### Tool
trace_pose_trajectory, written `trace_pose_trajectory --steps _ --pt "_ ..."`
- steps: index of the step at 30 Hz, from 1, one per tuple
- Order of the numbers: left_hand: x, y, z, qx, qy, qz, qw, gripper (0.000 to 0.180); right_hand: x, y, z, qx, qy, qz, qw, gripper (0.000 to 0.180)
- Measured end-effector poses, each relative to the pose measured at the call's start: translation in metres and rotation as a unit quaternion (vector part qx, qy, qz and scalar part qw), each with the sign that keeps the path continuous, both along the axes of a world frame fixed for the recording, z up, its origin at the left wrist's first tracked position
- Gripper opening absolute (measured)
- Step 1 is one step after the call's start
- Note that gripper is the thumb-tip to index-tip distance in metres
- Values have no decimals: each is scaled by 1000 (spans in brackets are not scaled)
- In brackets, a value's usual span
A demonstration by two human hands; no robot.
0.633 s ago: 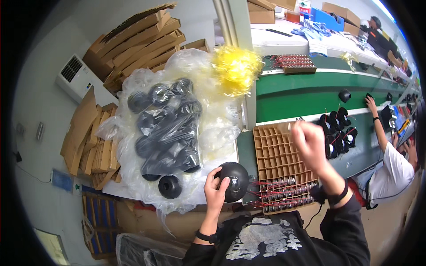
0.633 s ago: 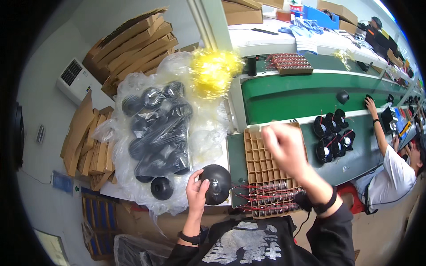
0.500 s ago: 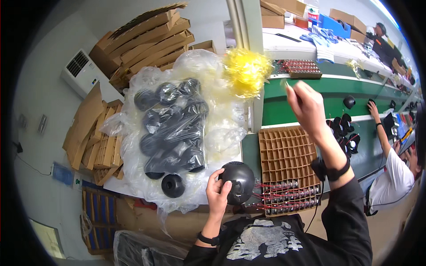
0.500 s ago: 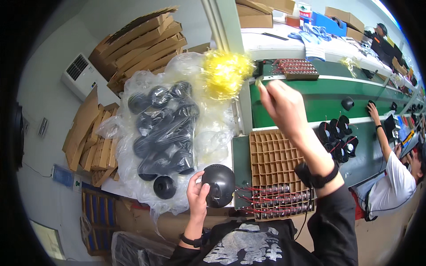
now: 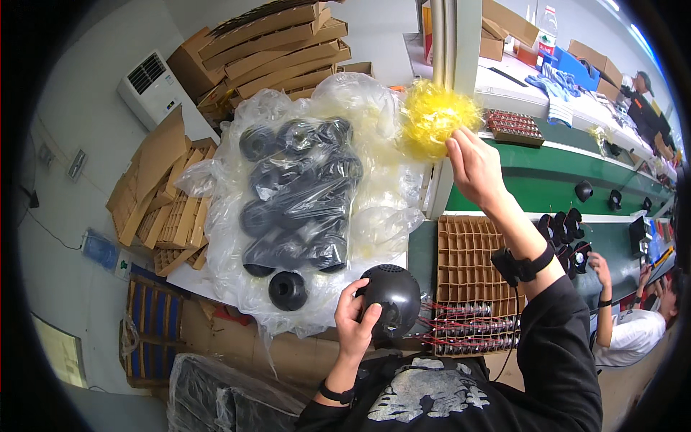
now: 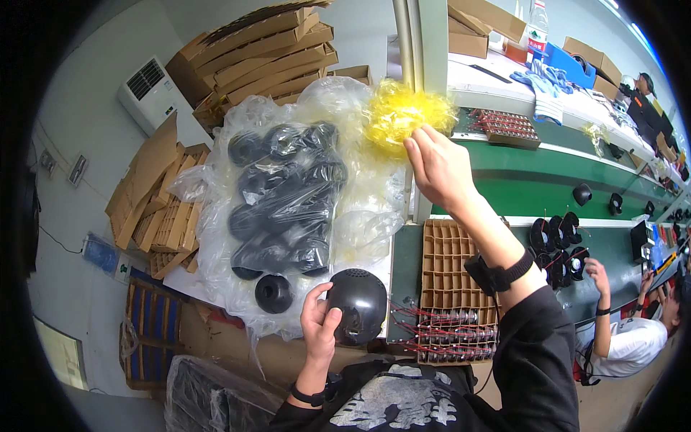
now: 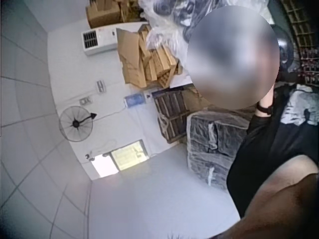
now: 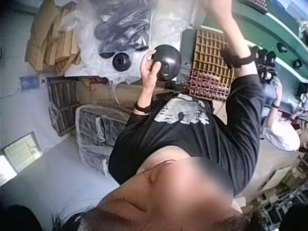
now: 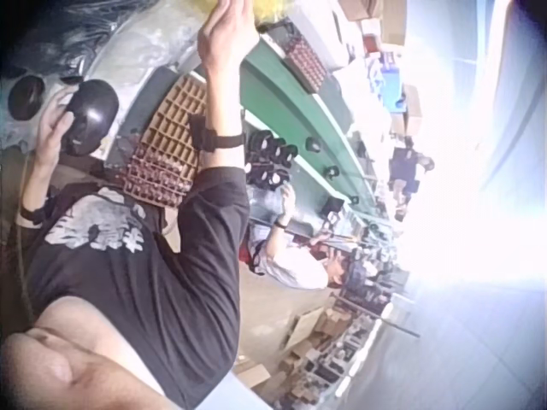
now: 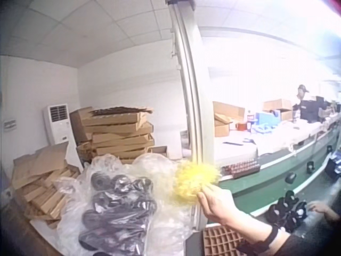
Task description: Manually assembling electronic components into black plastic housings on a factory production line.
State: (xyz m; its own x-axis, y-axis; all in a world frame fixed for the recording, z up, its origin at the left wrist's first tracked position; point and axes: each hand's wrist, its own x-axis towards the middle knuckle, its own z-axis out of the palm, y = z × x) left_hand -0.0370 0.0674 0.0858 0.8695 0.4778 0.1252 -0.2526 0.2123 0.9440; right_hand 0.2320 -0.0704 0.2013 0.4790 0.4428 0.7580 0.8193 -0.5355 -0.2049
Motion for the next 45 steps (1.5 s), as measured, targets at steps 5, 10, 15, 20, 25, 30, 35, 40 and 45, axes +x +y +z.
trace_pose_trajectory --steps 5,10,15,20,25,30,35,40,45 --pt "6 -1 1 2 -5 -17 1000 49 -30 -16 1 -44 -26 29 998 33" --pt "10 -3 4 -5 -13 -16 1000 50 -79 -25 -11 -72 128 175 974 33" --pt "17 -11 7 -20 -9 -37 999 51 -143 -40 -39 -72 285 268 918 30" --pt "22 -16 0 3 -6 -8 1000 52 -163 -40 -55 -7 385 185 904 24" --pt "24 -17 -8 130 -8 45 990 55 -163 -39 -63 26 434 211 875 16" --pt "26 -16 -16 308 5 126 943 53 -168 -35 -75 13 321 181 929 15" --pt "31 -16 -14 400 25 162 902 50 -169 -32 -77 28 328 189 925 16" --pt "38 -17 -17 359 3 170 918 44 -174 -27 -78 78 381 220 895 15" --pt "37 -19 -15 374 -8 151 915 41 -182 -33 -78 110 395 266 872 16"
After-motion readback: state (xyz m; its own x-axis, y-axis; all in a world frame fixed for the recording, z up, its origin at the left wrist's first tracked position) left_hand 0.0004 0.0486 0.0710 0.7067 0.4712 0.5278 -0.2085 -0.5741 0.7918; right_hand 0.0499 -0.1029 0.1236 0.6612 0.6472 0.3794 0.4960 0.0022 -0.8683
